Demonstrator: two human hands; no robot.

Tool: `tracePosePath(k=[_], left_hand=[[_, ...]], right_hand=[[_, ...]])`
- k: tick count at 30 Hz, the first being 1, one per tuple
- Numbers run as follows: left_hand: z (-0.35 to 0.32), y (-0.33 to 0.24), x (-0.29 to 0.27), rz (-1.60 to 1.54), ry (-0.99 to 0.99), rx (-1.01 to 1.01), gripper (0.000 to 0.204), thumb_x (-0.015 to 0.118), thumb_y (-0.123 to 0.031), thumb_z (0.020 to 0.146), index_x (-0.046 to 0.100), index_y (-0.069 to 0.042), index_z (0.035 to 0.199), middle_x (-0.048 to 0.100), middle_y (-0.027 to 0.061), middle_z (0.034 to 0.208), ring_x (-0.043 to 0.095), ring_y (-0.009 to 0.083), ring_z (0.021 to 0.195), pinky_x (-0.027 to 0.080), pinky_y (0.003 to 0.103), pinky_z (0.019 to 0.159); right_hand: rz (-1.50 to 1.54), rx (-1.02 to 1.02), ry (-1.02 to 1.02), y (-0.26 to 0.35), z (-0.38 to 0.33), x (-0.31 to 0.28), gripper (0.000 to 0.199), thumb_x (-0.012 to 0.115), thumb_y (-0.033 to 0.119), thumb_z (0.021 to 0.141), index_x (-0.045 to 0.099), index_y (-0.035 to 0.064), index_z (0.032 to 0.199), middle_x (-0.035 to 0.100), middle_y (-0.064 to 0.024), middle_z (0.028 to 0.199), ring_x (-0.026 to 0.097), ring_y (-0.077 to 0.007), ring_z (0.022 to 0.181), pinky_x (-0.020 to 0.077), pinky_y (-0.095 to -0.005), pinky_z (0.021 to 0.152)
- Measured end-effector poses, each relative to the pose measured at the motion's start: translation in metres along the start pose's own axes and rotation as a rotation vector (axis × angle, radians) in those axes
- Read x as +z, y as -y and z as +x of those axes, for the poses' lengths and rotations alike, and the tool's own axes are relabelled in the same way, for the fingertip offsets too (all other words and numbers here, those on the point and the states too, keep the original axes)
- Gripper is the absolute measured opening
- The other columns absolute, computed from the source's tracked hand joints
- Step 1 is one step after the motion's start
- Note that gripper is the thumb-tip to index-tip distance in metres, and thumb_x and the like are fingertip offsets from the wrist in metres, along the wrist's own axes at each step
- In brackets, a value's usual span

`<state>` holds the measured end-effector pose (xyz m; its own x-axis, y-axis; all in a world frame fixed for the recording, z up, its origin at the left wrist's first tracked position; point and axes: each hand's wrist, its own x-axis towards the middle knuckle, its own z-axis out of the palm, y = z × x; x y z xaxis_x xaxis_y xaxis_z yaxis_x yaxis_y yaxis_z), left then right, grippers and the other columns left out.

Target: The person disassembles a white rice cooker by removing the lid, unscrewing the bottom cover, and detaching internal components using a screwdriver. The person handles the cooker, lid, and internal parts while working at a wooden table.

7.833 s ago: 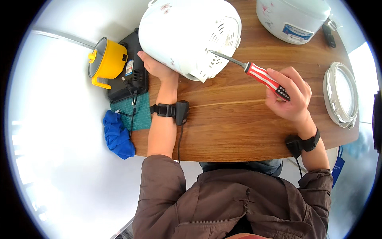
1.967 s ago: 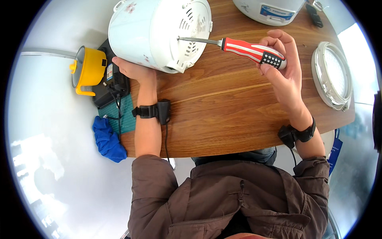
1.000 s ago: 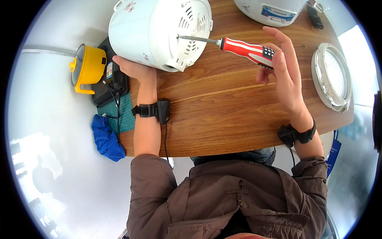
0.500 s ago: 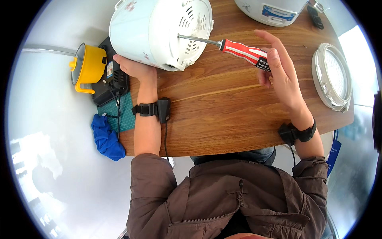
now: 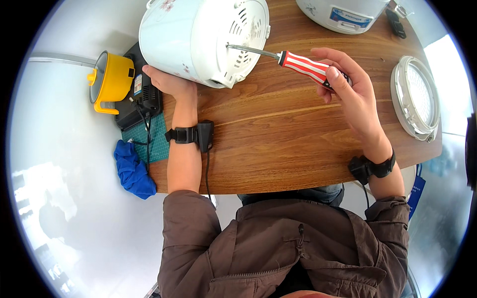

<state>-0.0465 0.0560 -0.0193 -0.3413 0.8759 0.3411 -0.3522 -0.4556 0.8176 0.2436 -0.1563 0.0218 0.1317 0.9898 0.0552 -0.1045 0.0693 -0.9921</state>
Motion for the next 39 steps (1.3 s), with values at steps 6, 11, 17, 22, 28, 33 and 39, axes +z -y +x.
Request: tracePosePath(k=[6, 11, 17, 22, 28, 33, 39], left_hand=[[0.005, 0.005, -0.005, -0.004, 0.019, 0.009, 0.057, 0.026, -0.045, 0.112, 0.058, 0.001, 0.128, 0.064, 0.0127, 0.129, 0.064, 0.0231, 0.113, 0.052, 0.038, 0.1], [0.005, 0.002, -0.004, 0.013, 0.03, 0.001, 0.057, 0.026, -0.045, 0.112, 0.058, 0.0, 0.127, 0.064, 0.0123, 0.128, 0.065, 0.0227, 0.112, 0.052, 0.038, 0.1], [0.012, 0.009, -0.012, -0.074, 0.082, -0.045, 0.057, 0.025, -0.045, 0.112, 0.058, -0.001, 0.127, 0.065, 0.0125, 0.127, 0.066, 0.0235, 0.111, 0.054, 0.038, 0.098], [0.021, 0.017, -0.023, -0.136, 0.147, -0.092, 0.058, 0.025, -0.045, 0.112, 0.058, -0.001, 0.127, 0.066, 0.0128, 0.126, 0.067, 0.0231, 0.11, 0.054, 0.038, 0.098], [0.019, 0.018, -0.022, 0.028, 0.076, 0.005, 0.06, 0.026, -0.047, 0.112, 0.059, 0.001, 0.126, 0.068, 0.0121, 0.121, 0.067, 0.0214, 0.106, 0.054, 0.037, 0.095], [0.017, 0.015, -0.022, 0.064, 0.072, 0.035, 0.061, 0.026, -0.048, 0.112, 0.061, 0.002, 0.122, 0.068, 0.0118, 0.119, 0.067, 0.0206, 0.104, 0.054, 0.035, 0.093], [0.017, 0.015, -0.021, 0.027, 0.088, 0.015, 0.06, 0.027, -0.048, 0.112, 0.059, 0.0, 0.126, 0.067, 0.0112, 0.121, 0.067, 0.0208, 0.106, 0.054, 0.035, 0.094]], right_hand=[[0.022, -0.01, -0.026, -0.004, 0.001, 0.001, 0.032, 0.062, 0.025, 0.105, 0.066, 0.0033, 0.128, 0.067, -0.0005, 0.091, 0.059, -0.0052, 0.078, 0.0504, -0.0207, 0.068], [0.09, 0.034, -0.059, -0.006, 0.002, -0.004, 0.032, 0.062, 0.023, 0.104, 0.067, 0.0017, 0.127, 0.068, -0.0011, 0.092, 0.059, -0.006, 0.076, 0.0488, -0.0216, 0.067], [0.168, 0.081, -0.062, -0.015, 0.009, -0.01, 0.029, 0.062, 0.019, 0.102, 0.069, -0.0001, 0.123, 0.069, -0.0022, 0.095, 0.059, -0.0064, 0.076, 0.0473, -0.0218, 0.066], [0.203, 0.104, 0.017, -0.015, 0.008, -0.011, 0.028, 0.061, 0.017, 0.102, 0.069, 0.0, 0.123, 0.069, -0.0027, 0.096, 0.058, -0.0071, 0.076, 0.0475, -0.0224, 0.067], [0.143, 0.029, 0.005, -0.017, 0.005, -0.001, 0.028, 0.06, 0.016, 0.103, 0.069, -0.0006, 0.124, 0.07, -0.004, 0.098, 0.058, -0.0077, 0.078, 0.0484, -0.0228, 0.069], [0.138, -0.003, 0.003, -0.016, 0.004, 0.002, 0.029, 0.061, 0.017, 0.103, 0.069, -0.0009, 0.125, 0.07, -0.0042, 0.099, 0.058, -0.0075, 0.079, 0.0489, -0.0229, 0.069], [0.137, -0.01, 0.036, -0.016, 0.004, 0.002, 0.03, 0.062, 0.018, 0.103, 0.069, -0.0004, 0.126, 0.07, -0.0038, 0.1, 0.059, -0.0071, 0.08, 0.0497, -0.0228, 0.07]])
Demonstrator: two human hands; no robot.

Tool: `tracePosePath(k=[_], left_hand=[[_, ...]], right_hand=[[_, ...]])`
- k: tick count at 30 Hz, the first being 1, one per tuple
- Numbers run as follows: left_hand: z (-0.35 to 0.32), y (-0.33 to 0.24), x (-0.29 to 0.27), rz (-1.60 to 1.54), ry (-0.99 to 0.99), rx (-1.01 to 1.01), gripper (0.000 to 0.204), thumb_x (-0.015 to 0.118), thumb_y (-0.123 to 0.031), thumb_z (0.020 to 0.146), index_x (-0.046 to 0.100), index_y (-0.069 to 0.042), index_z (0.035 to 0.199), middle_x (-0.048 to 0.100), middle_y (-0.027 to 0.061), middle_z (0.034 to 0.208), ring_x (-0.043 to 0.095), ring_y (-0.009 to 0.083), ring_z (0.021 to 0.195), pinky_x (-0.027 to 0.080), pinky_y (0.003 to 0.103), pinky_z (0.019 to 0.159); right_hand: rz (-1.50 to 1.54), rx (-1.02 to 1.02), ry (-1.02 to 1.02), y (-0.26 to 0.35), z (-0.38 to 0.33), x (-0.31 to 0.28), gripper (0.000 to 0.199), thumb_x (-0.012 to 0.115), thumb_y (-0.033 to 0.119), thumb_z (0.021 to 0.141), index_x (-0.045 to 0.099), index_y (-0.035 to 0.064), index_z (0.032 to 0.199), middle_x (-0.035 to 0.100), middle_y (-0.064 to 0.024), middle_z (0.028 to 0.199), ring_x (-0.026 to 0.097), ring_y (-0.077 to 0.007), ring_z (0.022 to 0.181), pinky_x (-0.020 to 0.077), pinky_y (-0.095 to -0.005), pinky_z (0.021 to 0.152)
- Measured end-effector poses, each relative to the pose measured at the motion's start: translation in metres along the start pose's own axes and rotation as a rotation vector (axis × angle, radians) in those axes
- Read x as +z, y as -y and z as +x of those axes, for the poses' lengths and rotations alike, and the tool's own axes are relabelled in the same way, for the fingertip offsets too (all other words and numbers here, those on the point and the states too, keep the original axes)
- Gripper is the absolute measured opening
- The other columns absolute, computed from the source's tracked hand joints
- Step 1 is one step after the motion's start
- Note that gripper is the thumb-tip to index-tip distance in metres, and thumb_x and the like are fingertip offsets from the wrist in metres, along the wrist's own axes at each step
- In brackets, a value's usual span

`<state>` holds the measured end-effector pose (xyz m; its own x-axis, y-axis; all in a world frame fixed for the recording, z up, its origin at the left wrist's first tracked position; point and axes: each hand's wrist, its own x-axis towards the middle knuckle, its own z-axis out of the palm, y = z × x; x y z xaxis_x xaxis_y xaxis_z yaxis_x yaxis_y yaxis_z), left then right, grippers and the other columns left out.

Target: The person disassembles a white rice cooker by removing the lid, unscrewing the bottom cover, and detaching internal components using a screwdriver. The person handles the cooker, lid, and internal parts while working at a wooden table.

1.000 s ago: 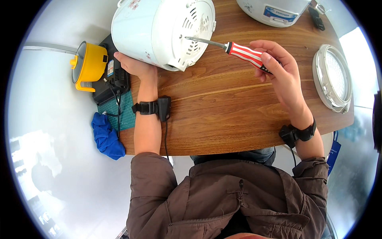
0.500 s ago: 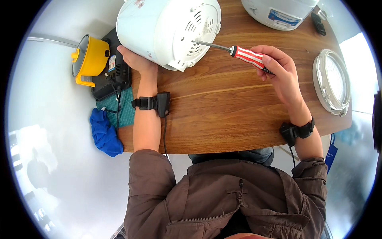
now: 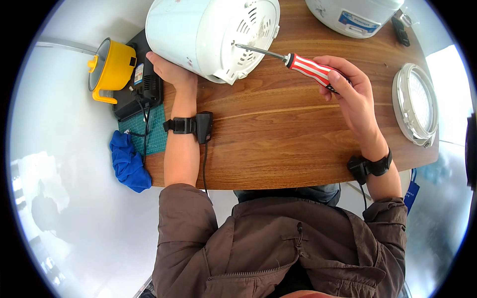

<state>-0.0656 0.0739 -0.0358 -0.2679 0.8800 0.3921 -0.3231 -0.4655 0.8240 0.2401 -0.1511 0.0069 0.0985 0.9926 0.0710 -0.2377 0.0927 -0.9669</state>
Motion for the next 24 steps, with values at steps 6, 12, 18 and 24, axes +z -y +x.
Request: tracePosePath(k=[6, 12, 18, 24], left_hand=[[-0.0024, -0.0024, 0.0028, 0.006, 0.005, 0.0, 0.059, 0.026, -0.048, 0.112, 0.057, -0.001, 0.129, 0.065, 0.0111, 0.125, 0.065, 0.0206, 0.11, 0.053, 0.035, 0.097], [-0.0041, -0.0046, 0.005, 0.006, 0.006, -0.011, 0.058, 0.026, -0.047, 0.112, 0.057, -0.001, 0.128, 0.065, 0.0107, 0.125, 0.065, 0.0202, 0.11, 0.053, 0.035, 0.097], [-0.0051, -0.0061, 0.0069, -0.019, 0.015, -0.021, 0.056, 0.025, -0.046, 0.113, 0.058, -0.002, 0.127, 0.065, 0.0093, 0.123, 0.065, 0.0192, 0.109, 0.054, 0.035, 0.097], [-0.0046, -0.0051, 0.0064, -0.005, 0.021, -0.003, 0.056, 0.025, -0.046, 0.113, 0.058, -0.002, 0.127, 0.065, 0.0093, 0.123, 0.065, 0.0196, 0.11, 0.053, 0.035, 0.097]], right_hand=[[-0.002, -0.004, 0.014, -0.0015, -0.0005, 0.0002, 0.03, 0.061, 0.019, 0.104, 0.068, 0.0005, 0.127, 0.07, -0.0034, 0.1, 0.059, -0.0068, 0.08, 0.0504, -0.0222, 0.071], [0.042, -0.008, 0.019, -0.0046, -0.0011, 0.0004, 0.031, 0.061, 0.022, 0.105, 0.068, 0.0012, 0.128, 0.071, -0.0048, 0.105, 0.06, -0.0075, 0.082, 0.0507, -0.0232, 0.072], [0.045, 0.004, 0.002, -0.0048, -0.0014, 0.0005, 0.031, 0.062, 0.022, 0.105, 0.068, 0.0011, 0.127, 0.071, -0.0051, 0.107, 0.06, -0.0077, 0.082, 0.0505, -0.0235, 0.073], [0.048, 0.014, -0.01, -0.0043, -0.0024, -0.0003, 0.03, 0.061, 0.019, 0.105, 0.068, 0.0004, 0.126, 0.071, -0.0051, 0.106, 0.06, -0.008, 0.082, 0.0499, -0.0237, 0.072]])
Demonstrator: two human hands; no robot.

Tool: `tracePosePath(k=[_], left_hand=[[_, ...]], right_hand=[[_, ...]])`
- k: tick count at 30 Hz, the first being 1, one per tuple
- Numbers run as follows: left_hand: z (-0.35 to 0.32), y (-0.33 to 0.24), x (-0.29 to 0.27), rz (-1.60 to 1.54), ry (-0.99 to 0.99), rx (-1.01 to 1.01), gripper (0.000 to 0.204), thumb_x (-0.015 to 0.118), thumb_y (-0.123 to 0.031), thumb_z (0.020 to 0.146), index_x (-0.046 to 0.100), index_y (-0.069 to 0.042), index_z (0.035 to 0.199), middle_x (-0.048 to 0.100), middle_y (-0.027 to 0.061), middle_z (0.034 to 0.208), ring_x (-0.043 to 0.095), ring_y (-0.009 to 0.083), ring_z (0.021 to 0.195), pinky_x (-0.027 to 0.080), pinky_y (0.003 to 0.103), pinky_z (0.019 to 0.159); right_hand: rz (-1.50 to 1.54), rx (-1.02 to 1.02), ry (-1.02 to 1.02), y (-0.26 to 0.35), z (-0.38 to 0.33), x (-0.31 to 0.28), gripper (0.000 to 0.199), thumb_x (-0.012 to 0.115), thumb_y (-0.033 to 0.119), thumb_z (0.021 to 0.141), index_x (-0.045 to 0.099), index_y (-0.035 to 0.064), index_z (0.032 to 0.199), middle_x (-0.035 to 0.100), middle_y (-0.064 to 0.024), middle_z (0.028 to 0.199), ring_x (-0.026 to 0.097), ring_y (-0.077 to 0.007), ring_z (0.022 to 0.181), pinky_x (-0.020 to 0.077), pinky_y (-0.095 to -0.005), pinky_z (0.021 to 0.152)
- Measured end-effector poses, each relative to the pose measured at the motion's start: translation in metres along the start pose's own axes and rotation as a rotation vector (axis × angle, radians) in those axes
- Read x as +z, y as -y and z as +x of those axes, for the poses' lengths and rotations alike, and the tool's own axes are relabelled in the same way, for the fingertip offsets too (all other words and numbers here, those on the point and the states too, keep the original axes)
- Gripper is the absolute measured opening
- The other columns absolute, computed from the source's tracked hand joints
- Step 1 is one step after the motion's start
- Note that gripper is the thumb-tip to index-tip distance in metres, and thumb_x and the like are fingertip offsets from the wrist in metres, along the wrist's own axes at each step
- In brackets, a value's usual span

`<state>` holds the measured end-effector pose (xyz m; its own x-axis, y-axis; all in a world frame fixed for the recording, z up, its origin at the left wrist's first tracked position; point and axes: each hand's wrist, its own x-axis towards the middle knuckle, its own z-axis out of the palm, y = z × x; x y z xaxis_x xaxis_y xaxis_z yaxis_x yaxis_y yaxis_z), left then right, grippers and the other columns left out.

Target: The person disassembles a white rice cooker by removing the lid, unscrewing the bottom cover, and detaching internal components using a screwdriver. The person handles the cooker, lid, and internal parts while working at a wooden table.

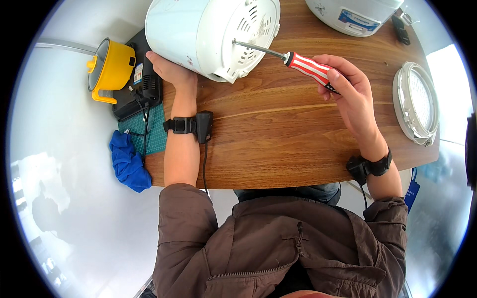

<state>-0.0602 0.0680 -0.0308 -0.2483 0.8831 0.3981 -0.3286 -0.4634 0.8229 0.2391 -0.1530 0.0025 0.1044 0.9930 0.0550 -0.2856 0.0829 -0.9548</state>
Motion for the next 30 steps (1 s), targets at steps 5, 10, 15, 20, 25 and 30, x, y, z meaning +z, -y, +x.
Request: tracePosePath(k=[5, 10, 15, 20, 25, 30], left_hand=[[0.0, 0.002, -0.002, -0.012, -0.026, -0.021, 0.057, 0.026, -0.047, 0.112, 0.057, -0.002, 0.129, 0.065, 0.0095, 0.125, 0.065, 0.0202, 0.111, 0.053, 0.036, 0.099], [0.002, 0.005, -0.005, 0.001, -0.021, -0.007, 0.057, 0.027, -0.048, 0.112, 0.056, -0.002, 0.13, 0.065, 0.0096, 0.126, 0.064, 0.0205, 0.113, 0.052, 0.036, 0.1], [0.002, 0.005, -0.005, -0.033, -0.026, -0.028, 0.058, 0.027, -0.048, 0.112, 0.057, -0.001, 0.129, 0.065, 0.0101, 0.126, 0.065, 0.0209, 0.112, 0.052, 0.036, 0.099], [-0.002, 0.002, 0.0, 0.001, -0.054, 0.014, 0.06, 0.027, -0.048, 0.112, 0.06, 0.001, 0.124, 0.067, 0.0106, 0.122, 0.065, 0.0203, 0.108, 0.052, 0.035, 0.096], [-0.009, -0.002, 0.013, 0.004, -0.093, 0.049, 0.06, 0.028, -0.047, 0.113, 0.061, 0.002, 0.123, 0.067, 0.0099, 0.121, 0.065, 0.0195, 0.106, 0.052, 0.035, 0.095], [-0.01, -0.004, 0.012, -0.029, -0.105, 0.044, 0.06, 0.029, -0.048, 0.112, 0.061, 0.002, 0.12, 0.067, 0.0091, 0.118, 0.065, 0.0192, 0.105, 0.052, 0.035, 0.094]], right_hand=[[0.013, -0.014, -0.002, 0.002, -0.001, 0.003, 0.03, 0.06, 0.019, 0.105, 0.068, 0.0, 0.127, 0.071, -0.0051, 0.106, 0.06, -0.008, 0.082, 0.0496, -0.0235, 0.072], [-0.007, -0.009, -0.006, 0.001, -0.001, 0.002, 0.03, 0.061, 0.019, 0.104, 0.068, 0.0004, 0.127, 0.071, -0.0049, 0.106, 0.06, -0.008, 0.082, 0.0501, -0.0233, 0.072], [-0.12, -0.043, -0.01, 0.003, -0.002, 0.0, 0.033, 0.067, 0.019, 0.1, 0.067, 0.0004, 0.128, 0.071, -0.0045, 0.106, 0.063, -0.0085, 0.085, 0.053, -0.0231, 0.076], [-0.39, -0.393, -0.149, 0.009, -0.005, 0.004, 0.036, 0.077, 0.003, 0.089, 0.066, 0.0007, 0.123, 0.07, -0.0072, 0.112, 0.066, -0.0123, 0.094, 0.0542, -0.0252, 0.085], [-0.608, -0.769, -0.096, 0.008, -0.001, 0.002, 0.043, 0.073, 0.002, 0.091, 0.058, 0.0006, 0.131, 0.057, -0.017, 0.134, 0.063, -0.0164, 0.1, 0.0539, -0.0278, 0.085], [-0.478, -0.37, -0.164, 0.021, -0.012, 0.0, 0.044, 0.065, 0.018, 0.1, 0.051, -0.0012, 0.137, 0.066, -0.0125, 0.115, 0.06, -0.0098, 0.08, 0.0481, -0.022, 0.065]])
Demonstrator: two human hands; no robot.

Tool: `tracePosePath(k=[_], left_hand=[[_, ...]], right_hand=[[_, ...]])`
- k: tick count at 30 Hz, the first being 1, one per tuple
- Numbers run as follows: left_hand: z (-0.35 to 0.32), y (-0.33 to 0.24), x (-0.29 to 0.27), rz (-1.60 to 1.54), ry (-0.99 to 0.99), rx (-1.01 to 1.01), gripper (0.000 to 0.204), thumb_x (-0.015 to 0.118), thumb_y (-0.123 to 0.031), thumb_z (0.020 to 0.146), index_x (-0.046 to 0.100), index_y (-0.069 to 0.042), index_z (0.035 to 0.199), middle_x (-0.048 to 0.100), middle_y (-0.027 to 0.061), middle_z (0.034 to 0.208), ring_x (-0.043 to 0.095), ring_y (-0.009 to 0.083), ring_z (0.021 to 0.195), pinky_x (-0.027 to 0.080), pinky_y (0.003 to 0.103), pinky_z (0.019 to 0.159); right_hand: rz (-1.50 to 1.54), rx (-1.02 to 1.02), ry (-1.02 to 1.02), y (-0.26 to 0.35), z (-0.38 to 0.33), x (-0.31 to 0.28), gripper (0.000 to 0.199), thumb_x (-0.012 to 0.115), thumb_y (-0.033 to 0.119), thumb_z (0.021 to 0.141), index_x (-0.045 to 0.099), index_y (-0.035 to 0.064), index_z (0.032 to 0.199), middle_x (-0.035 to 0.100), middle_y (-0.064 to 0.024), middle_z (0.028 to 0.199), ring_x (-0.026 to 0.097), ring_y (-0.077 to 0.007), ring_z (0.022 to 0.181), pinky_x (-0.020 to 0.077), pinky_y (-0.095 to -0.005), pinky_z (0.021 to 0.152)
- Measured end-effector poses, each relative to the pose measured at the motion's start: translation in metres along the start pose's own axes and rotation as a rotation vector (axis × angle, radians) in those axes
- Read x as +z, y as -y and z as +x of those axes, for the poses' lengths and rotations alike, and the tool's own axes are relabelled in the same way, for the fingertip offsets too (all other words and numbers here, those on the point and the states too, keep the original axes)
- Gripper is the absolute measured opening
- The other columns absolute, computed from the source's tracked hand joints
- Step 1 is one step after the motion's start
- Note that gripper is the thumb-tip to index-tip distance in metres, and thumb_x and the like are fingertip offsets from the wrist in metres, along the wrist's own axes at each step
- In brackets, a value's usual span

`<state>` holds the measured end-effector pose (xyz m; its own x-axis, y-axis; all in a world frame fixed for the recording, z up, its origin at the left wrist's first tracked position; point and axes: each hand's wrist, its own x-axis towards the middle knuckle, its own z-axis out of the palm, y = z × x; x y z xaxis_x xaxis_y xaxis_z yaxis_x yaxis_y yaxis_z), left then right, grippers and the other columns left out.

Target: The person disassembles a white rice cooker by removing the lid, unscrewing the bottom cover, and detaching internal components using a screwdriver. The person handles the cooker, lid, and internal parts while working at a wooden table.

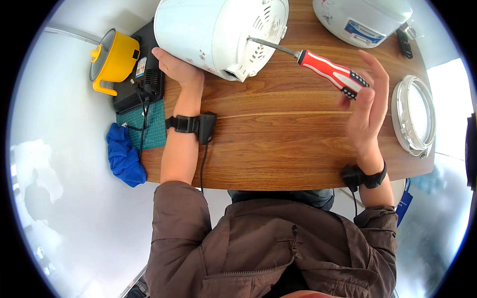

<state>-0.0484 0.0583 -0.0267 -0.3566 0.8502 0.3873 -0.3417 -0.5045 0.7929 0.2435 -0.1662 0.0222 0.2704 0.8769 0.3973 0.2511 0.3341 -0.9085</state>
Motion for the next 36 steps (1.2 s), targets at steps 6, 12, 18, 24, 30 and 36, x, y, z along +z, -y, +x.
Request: tracePosePath(k=[6, 12, 18, 24, 30, 36], left_hand=[[0.001, 0.001, -0.004, 0.034, -0.014, -0.007, 0.058, 0.03, -0.048, 0.112, 0.06, 0.001, 0.118, 0.066, 0.0085, 0.118, 0.064, 0.0186, 0.105, 0.051, 0.035, 0.093], [0.004, 0.005, -0.006, -0.022, 0.002, -0.016, 0.057, 0.03, -0.048, 0.112, 0.061, 0.0, 0.116, 0.066, 0.0073, 0.116, 0.064, 0.0178, 0.104, 0.051, 0.034, 0.092], [0.004, 0.005, -0.009, 0.002, 0.024, 0.003, 0.057, 0.03, -0.048, 0.112, 0.061, -0.001, 0.115, 0.067, 0.0063, 0.114, 0.064, 0.0167, 0.102, 0.051, 0.034, 0.091], [0.003, 0.001, -0.003, -0.005, 0.005, -0.013, 0.056, 0.03, -0.048, 0.112, 0.061, -0.001, 0.113, 0.067, 0.0065, 0.113, 0.065, 0.0171, 0.1, 0.052, 0.033, 0.09], [0.012, -0.007, 0.002, 0.05, -0.03, 0.002, 0.056, 0.032, -0.047, 0.112, 0.062, -0.001, 0.101, 0.069, 0.0069, 0.1, 0.064, 0.0154, 0.09, 0.051, 0.033, 0.082], [0.036, -0.056, 0.016, 0.485, 0.23, 0.535, 0.061, 0.031, -0.043, 0.113, 0.06, -0.005, 0.075, 0.062, -0.0003, 0.066, 0.055, 0.0102, 0.062, 0.043, 0.031, 0.059]], right_hand=[[0.121, 0.029, -0.004, -0.003, 0.006, 0.004, 0.047, 0.062, 0.011, 0.098, 0.046, -0.002, 0.14, 0.062, -0.0051, 0.099, 0.059, -0.0079, 0.076, 0.0469, -0.0211, 0.064], [0.278, 0.104, 0.0, -0.004, 0.005, 0.008, 0.044, 0.064, 0.007, 0.095, 0.052, -0.0017, 0.137, 0.065, -0.0096, 0.113, 0.061, -0.0089, 0.085, 0.0509, -0.0226, 0.075], [0.159, 0.196, -0.019, 0.004, 0.005, 0.009, 0.034, 0.065, 0.008, 0.094, 0.062, -0.0018, 0.126, 0.068, -0.0074, 0.111, 0.061, -0.0069, 0.088, 0.0504, -0.0221, 0.076], [0.2, 0.143, -0.043, -0.011, 0.004, 0.005, 0.035, 0.063, 0.003, 0.091, 0.063, -0.0021, 0.125, 0.066, -0.0046, 0.108, 0.06, -0.0066, 0.087, 0.0496, -0.0226, 0.08], [0.266, 0.273, -0.129, -0.018, 0.01, 0.004, 0.031, 0.064, 0.004, 0.09, 0.066, -0.0017, 0.12, 0.066, -0.0008, 0.1, 0.055, -0.0048, 0.081, 0.0449, -0.0197, 0.075], [0.044, 0.381, -0.158, -0.041, 0.021, 0.0, 0.024, 0.066, 0.009, 0.089, 0.07, -0.0019, 0.111, 0.065, 0.002, 0.089, 0.052, -0.0036, 0.077, 0.0426, -0.0204, 0.069]])
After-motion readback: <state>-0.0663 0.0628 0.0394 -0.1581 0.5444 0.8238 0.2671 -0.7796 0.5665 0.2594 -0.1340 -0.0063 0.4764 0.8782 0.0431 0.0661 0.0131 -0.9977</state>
